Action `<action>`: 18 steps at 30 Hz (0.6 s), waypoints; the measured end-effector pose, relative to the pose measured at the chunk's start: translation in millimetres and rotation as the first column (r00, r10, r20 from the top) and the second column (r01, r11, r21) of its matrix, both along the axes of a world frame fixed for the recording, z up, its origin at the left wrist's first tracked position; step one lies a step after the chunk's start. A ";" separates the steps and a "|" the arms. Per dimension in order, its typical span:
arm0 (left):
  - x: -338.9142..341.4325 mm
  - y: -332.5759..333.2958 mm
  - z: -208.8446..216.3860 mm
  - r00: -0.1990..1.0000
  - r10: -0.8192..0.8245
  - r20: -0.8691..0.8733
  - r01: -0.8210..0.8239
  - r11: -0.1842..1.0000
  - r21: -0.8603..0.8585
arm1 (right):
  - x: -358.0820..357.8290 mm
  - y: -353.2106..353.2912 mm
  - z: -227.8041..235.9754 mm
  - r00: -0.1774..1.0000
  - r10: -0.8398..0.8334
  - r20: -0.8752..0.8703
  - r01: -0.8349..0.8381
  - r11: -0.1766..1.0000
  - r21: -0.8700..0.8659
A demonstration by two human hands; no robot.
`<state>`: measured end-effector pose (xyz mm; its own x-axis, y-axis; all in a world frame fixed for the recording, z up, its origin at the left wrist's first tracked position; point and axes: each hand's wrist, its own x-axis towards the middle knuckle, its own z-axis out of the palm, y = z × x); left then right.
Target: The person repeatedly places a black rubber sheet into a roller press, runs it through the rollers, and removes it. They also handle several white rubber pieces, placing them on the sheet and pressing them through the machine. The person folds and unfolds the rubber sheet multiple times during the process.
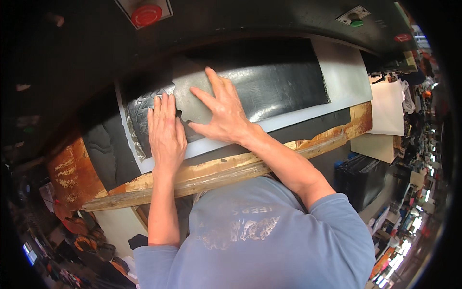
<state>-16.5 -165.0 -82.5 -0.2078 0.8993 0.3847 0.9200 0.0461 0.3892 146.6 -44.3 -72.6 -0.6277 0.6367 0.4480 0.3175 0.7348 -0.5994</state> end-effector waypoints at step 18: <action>4.5 -12.4 6.0 1.000 0.017 -0.018 -0.018 0.997 -0.074 | 98.1 37.1 -2.2 0.998 -0.041 0.050 0.037 0.997 0.067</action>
